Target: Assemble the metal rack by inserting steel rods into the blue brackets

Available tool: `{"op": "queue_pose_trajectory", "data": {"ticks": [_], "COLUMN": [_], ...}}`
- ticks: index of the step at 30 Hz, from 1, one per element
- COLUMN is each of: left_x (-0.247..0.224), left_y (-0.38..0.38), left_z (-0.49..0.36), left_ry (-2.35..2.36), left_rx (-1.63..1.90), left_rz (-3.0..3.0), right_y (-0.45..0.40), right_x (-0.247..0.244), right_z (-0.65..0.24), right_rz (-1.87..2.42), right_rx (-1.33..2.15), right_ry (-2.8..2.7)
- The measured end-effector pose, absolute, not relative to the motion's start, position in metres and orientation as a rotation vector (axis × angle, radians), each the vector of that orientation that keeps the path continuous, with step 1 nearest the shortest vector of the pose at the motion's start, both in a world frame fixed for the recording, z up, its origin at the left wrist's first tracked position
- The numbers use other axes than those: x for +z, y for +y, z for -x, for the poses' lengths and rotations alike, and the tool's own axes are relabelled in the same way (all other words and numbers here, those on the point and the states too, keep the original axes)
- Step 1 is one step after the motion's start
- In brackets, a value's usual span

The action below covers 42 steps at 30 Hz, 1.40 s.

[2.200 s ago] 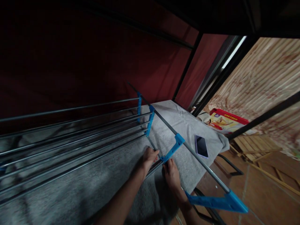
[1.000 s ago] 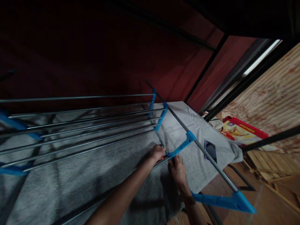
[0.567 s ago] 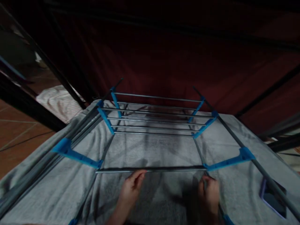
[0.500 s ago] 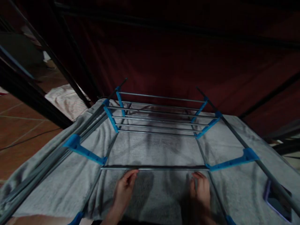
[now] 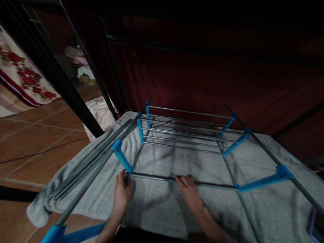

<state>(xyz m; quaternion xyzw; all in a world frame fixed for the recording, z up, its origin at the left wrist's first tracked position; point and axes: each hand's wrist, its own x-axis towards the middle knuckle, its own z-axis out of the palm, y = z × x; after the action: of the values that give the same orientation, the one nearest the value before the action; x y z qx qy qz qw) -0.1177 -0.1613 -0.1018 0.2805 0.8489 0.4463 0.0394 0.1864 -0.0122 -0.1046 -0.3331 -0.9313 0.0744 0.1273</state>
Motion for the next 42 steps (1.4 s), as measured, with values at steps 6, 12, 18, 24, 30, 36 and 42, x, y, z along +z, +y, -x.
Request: {"op": "queue_pose_trajectory", "data": {"ticks": [6, 12, 18, 24, 30, 36, 42], "left_x": [-0.096, -0.095, -0.097, -0.094, -0.095, -0.092, -0.093], "left_y": [-0.153, -0.150, -0.149, -0.148, -0.147, -0.148, -0.147], "left_z": [0.118, 0.120, 0.123, 0.122, 0.119, 0.118, 0.117], "left_ry": [2.689, 2.682, 2.682, 2.671, 2.660, 2.664, 2.674], "left_rx": [1.143, 1.152, 1.179, 1.183, 1.200, 1.217, 1.213], "left_rz": [-1.069, -1.047, -0.991, -0.968, -0.965, -0.945, -0.929], "right_y": [-0.011, -0.008, -0.004, -0.004, -0.004, -0.003, -0.002], "right_x": [-0.107, -0.105, -0.106, -0.109, -0.111, -0.108, -0.108], "right_z": [-0.188, -0.189, -0.188, -0.187, -0.190, -0.189, -0.190], "right_rz": [0.988, 0.963, 0.972, 0.967, 0.970, 0.993, 0.983], "right_rx": [0.203, 0.198, 0.197, 0.216, 0.239, 0.259, 0.242], "right_ry": [-2.706, -2.714, -2.715, -2.700, -2.702, -2.698, -2.678]}}
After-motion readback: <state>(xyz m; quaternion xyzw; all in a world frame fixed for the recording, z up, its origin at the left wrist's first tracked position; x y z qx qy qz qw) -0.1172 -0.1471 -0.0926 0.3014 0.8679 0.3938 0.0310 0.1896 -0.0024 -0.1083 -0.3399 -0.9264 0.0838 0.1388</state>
